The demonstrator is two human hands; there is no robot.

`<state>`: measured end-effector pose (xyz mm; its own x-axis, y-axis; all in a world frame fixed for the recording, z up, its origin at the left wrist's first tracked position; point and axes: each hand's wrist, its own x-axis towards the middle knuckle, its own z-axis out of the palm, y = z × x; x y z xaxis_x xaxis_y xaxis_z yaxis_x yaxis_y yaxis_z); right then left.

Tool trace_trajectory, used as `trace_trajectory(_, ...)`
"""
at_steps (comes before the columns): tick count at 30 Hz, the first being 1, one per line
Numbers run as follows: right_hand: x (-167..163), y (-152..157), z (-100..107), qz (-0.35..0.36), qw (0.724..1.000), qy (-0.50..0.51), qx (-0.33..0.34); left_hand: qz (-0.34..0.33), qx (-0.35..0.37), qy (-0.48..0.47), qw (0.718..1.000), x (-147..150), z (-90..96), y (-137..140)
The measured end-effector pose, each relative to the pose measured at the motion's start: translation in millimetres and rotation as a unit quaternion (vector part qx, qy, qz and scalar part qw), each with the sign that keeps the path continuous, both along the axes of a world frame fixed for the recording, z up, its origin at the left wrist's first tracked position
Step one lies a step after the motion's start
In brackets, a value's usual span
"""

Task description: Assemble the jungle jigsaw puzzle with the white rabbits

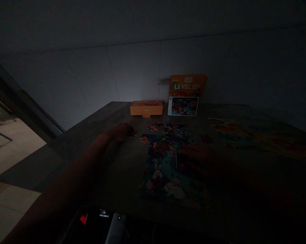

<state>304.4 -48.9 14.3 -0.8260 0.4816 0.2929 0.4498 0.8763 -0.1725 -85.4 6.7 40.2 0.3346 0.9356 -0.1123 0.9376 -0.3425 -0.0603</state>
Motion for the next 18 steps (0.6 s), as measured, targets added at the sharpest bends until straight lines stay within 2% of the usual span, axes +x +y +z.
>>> trace_trajectory(7, -1, -1, 0, -0.019, 1.0, -0.014, -0.017, 0.104, -0.026, 0.031, 0.994, 5, 7.1, -6)
trace_trajectory(12, -3, -3, 4, -0.02, 0.999, -0.024, -0.028, 0.131, -0.05, 0.016, 0.99, -1, 5.9, -3)
trace_trajectory(15, -3, -2, 4, -0.02, 0.999, -0.029, -0.034, 0.099, -0.032, 0.02, 0.994, -6, 4.9, -2)
trace_trajectory(18, -2, -1, 2, -0.016, 0.999, -0.018, -0.039, 0.047, -0.053, 0.041, 0.997, -8, 6.3, -1)
